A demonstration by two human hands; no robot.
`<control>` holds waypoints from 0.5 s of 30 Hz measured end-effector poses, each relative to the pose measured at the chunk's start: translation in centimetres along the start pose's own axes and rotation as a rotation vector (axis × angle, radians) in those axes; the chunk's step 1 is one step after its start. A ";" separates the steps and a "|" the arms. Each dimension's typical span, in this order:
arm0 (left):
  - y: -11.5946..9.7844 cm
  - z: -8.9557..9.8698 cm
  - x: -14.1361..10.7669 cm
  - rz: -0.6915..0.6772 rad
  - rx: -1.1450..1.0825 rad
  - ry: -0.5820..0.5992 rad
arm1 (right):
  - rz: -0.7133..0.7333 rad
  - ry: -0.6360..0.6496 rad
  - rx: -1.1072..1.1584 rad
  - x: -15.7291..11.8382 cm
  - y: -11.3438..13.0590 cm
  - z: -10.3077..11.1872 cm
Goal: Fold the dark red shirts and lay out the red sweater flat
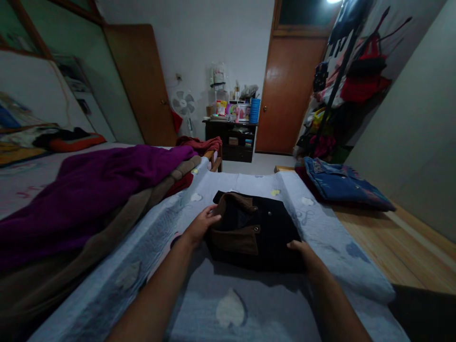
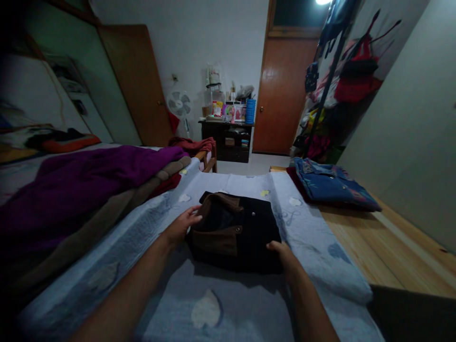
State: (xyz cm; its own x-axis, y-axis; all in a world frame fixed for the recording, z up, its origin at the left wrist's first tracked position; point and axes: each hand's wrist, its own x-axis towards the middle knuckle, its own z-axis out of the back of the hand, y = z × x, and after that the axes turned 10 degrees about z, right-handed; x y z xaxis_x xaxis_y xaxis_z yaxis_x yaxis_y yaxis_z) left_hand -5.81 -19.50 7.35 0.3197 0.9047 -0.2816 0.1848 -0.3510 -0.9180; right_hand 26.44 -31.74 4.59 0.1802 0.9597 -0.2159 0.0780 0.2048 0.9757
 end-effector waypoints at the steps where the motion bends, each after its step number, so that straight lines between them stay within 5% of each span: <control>1: 0.1 -0.5 0.1 -0.014 0.068 -0.036 | 0.076 -0.057 -0.138 -0.4 0.2 0.3; 4: -0.1 -3.1 -0.1 -0.148 0.199 -0.146 | 0.473 -0.337 -0.539 -1.4 1.6 -0.1; 6: -0.5 -5.4 -1.0 -0.275 0.286 -0.127 | 0.655 -0.399 -0.625 -1.7 2.8 -1.4; 8: -0.7 -7.7 -2.3 -0.351 0.374 0.010 | 0.652 -0.273 -0.493 -1.8 4.0 -3.1; 10: -0.5 -9.6 -3.8 -0.289 0.399 0.276 | 0.566 -0.165 -0.256 -1.4 5.0 -4.9; 13: 0.3 -10.9 -5.3 -0.148 0.405 0.613 | 0.578 -0.186 -0.054 -0.6 5.8 -6.8; 15: 0.7 -10.7 -5.5 -0.128 0.421 0.670 | 0.616 -0.202 0.005 -0.1 5.7 -7.3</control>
State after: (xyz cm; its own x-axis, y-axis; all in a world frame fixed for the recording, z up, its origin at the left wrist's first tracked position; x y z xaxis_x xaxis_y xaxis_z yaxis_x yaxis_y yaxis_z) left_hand 2.53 -27.31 11.20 0.8343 0.5479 -0.0621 -0.0660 -0.0127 -0.9977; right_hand 19.70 -29.31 10.41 0.3741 0.8459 0.3802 -0.0939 -0.3733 0.9230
